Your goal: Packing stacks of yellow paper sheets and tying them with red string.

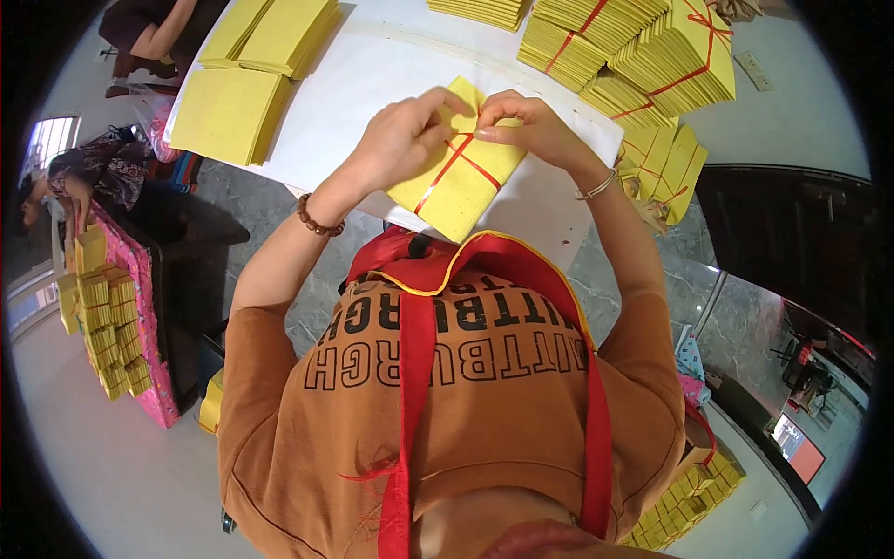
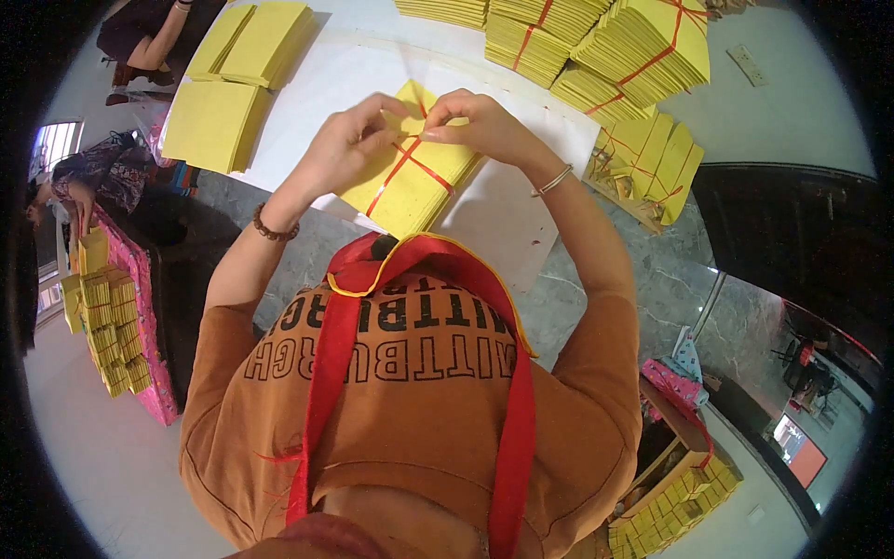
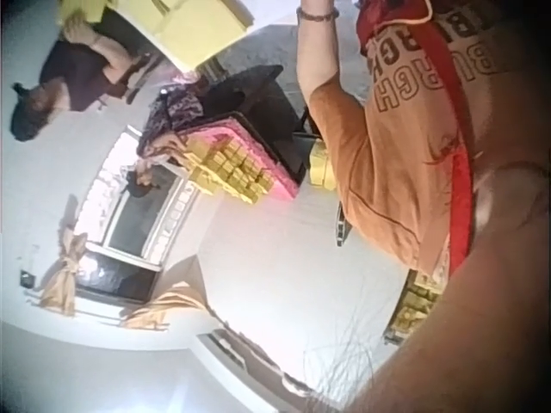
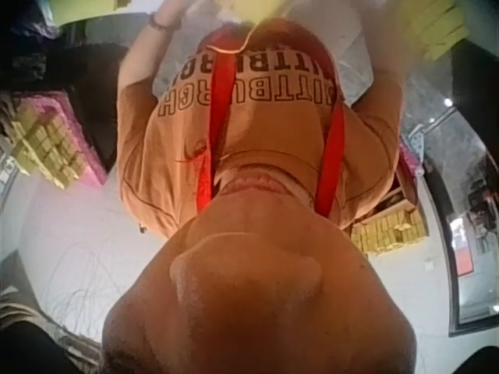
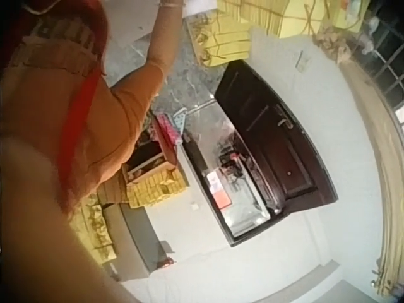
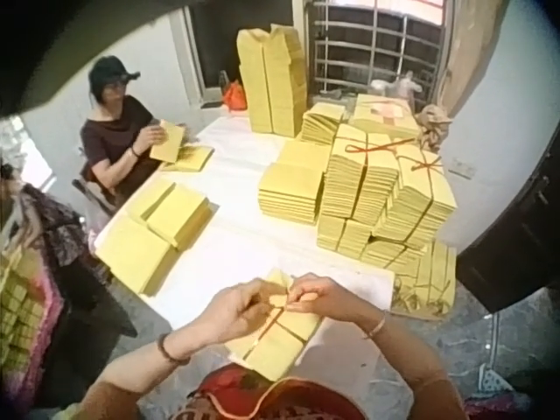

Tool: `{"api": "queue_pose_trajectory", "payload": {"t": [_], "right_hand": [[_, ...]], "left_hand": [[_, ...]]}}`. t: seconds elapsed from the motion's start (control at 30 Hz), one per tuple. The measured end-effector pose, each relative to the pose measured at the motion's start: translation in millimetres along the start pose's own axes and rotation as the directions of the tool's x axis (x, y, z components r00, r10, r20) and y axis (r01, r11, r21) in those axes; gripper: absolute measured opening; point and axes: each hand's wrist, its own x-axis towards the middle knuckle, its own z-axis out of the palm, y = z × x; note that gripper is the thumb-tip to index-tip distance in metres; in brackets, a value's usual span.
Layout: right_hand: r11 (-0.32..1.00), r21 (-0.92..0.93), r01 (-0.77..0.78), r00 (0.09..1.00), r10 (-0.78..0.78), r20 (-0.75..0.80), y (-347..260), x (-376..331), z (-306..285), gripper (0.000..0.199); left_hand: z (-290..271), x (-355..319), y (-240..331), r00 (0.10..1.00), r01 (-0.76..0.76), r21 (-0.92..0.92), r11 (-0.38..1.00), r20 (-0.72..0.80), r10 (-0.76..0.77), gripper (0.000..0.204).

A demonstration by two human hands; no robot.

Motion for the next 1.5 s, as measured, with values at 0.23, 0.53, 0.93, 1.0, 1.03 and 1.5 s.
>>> {"api": "queue_pose_trajectory", "payload": {"t": [0.23, 0.53, 0.93, 1.0, 1.03, 1.5], "right_hand": [[0.989, -0.071, 0.132, 0.991, -0.133, -0.009, 5.7, 5.0, 0.6, 0.015], [0.988, -0.094, 0.122, 0.991, -0.127, -0.047, -0.6, 2.0, 2.4, 0.016], [0.961, 0.229, -0.158, 0.983, 0.132, 0.126, -1.3, 9.1, -10.7, 0.01], [0.963, 0.226, -0.145, 0.987, 0.123, 0.108, -3.2, 7.7, -9.7, 0.008], [0.962, 0.224, -0.156, 0.985, 0.134, 0.111, -4.2, 8.1, -10.2, 0.008], [0.877, -0.406, 0.256, 0.966, -0.243, 0.085, -15.0, 4.0, 1.2, 0.013]], "left_hand": [[11.4, 17.4, 26.0, 0.983, -0.179, 0.051, 0.983, -0.023, 0.18, 0.02], [9.2, 13.4, 9.6, 0.93, -0.279, 0.385, 0.88, -0.121, 0.348, 0.009], [19.2, 0.0, 10.5, 0.978, -0.14, 0.274, 0.951, -0.109, 0.175, 0.011], [21.0, -3.9, 12.6, 0.987, -0.095, 0.242, 0.966, -0.103, 0.123, 0.012], [20.6, -3.8, 10.8, 0.989, -0.076, 0.22, 0.973, -0.107, 0.101, 0.012], [27.6, 4.3, -12.9, 0.957, -0.157, 0.325, 0.933, -0.182, 0.225, 0.009]]}}
